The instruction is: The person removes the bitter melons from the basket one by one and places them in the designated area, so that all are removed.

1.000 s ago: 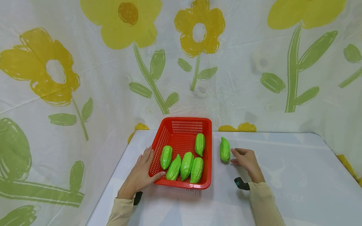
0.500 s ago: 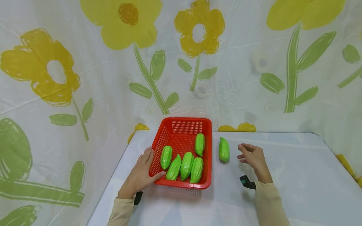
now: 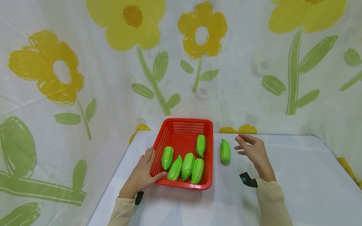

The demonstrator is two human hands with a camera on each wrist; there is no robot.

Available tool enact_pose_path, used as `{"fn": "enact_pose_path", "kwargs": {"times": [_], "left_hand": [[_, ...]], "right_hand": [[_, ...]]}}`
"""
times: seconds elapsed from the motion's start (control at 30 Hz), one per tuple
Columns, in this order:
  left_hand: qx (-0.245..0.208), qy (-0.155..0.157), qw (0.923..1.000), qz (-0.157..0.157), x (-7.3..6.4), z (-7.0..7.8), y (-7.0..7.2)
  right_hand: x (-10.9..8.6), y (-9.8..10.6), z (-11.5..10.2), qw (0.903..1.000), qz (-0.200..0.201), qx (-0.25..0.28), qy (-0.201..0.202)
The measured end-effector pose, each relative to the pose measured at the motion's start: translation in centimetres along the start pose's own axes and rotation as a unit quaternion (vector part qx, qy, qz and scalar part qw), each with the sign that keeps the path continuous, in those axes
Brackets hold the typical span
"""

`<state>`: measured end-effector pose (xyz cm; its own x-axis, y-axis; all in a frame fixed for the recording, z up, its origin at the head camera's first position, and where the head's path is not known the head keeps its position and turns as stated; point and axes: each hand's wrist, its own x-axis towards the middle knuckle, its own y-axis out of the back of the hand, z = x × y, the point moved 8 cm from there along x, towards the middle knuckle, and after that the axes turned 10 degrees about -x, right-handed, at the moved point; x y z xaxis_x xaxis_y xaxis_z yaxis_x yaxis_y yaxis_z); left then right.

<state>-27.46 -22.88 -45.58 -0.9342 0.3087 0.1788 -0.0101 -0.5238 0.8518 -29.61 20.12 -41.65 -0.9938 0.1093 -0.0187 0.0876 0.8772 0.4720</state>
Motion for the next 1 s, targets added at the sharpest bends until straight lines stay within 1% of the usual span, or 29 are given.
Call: {"fn": "enact_pose_path", "kwargs": {"times": [0.07, 0.2, 0.4, 0.53, 0.6, 0.77, 1.0], "left_hand": [[-0.001, -0.001, 1.0000, 0.002, 0.0, 0.0, 0.1], [-0.001, -0.001, 1.0000, 0.006, -0.1, 0.1, 0.1], [-0.007, 0.003, 1.0000, 0.005, -0.1, 0.1, 0.1], [-0.008, 0.004, 1.0000, 0.001, -0.3, 0.0, 0.0], [-0.006, 0.004, 1.0000, -0.001, -0.4, -0.1, -0.1], [-0.005, 0.005, 1.0000, 0.000, -0.5, -0.1, -0.2], [-0.003, -0.002, 1.0000, 0.003, -0.2, 0.1, -0.1]], "right_hand": [[-0.1, 0.1, -1.4, 0.9998, 0.001, 0.002, 0.018], [-0.3, -0.1, -3.9, 0.9992, -0.005, 0.004, 0.040], [-0.2, -1.3, -6.6, 0.9978, -0.020, -0.003, 0.063], [0.4, -3.0, -8.1, 0.9966, -0.030, -0.015, 0.075], [0.7, -3.9, -8.9, 0.9954, -0.037, -0.012, 0.088], [1.2, -6.4, -11.0, 0.9904, -0.064, -0.002, 0.123], [1.5, -9.2, -13.2, 0.9833, -0.091, -0.021, 0.156]]}}
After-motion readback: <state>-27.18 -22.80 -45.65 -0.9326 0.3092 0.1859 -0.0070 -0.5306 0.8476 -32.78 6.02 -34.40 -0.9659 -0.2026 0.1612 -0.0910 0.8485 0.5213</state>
